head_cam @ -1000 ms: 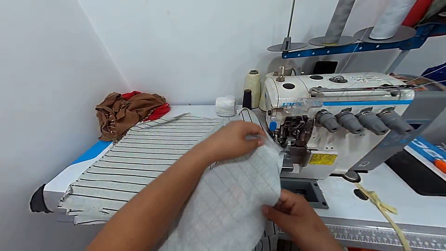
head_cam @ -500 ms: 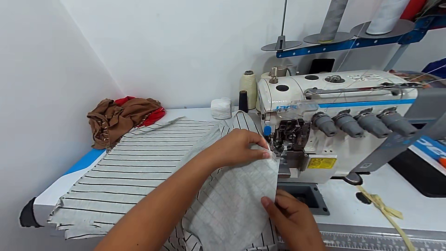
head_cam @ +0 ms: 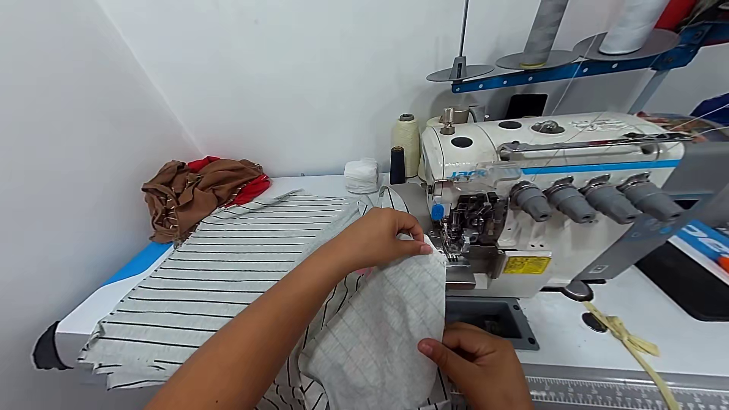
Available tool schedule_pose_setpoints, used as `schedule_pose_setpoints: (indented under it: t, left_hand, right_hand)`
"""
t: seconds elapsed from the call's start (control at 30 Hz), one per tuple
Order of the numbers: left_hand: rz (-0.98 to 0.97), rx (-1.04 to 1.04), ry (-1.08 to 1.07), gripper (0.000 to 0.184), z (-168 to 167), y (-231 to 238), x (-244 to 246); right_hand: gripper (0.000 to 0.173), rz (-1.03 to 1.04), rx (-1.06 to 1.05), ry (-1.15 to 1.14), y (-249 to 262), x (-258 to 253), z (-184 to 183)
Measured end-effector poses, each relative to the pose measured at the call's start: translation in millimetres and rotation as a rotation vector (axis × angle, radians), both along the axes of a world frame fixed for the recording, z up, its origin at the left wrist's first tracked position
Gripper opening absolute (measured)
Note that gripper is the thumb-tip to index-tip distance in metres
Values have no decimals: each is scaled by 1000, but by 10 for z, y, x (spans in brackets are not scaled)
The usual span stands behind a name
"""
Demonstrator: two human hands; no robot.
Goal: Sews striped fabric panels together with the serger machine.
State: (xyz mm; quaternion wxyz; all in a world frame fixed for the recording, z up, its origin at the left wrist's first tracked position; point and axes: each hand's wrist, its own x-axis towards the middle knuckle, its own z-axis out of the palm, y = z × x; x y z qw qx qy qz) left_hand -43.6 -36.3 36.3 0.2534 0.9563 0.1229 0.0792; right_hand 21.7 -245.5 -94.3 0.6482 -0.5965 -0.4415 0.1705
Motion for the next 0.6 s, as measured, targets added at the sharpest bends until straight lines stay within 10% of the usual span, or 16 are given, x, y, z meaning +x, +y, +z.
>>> schedule_pose_setpoints:
  t: [0.3, 0.6]
  left_hand:
    - [-2, 106, -165, 19, -173, 27, 44]
    - [52, 734, -321, 28, -520, -690, -270]
  right_hand:
    - [23, -54, -2, 94, 2, -29, 8]
    - [24, 45, 199, 153, -151, 9, -107]
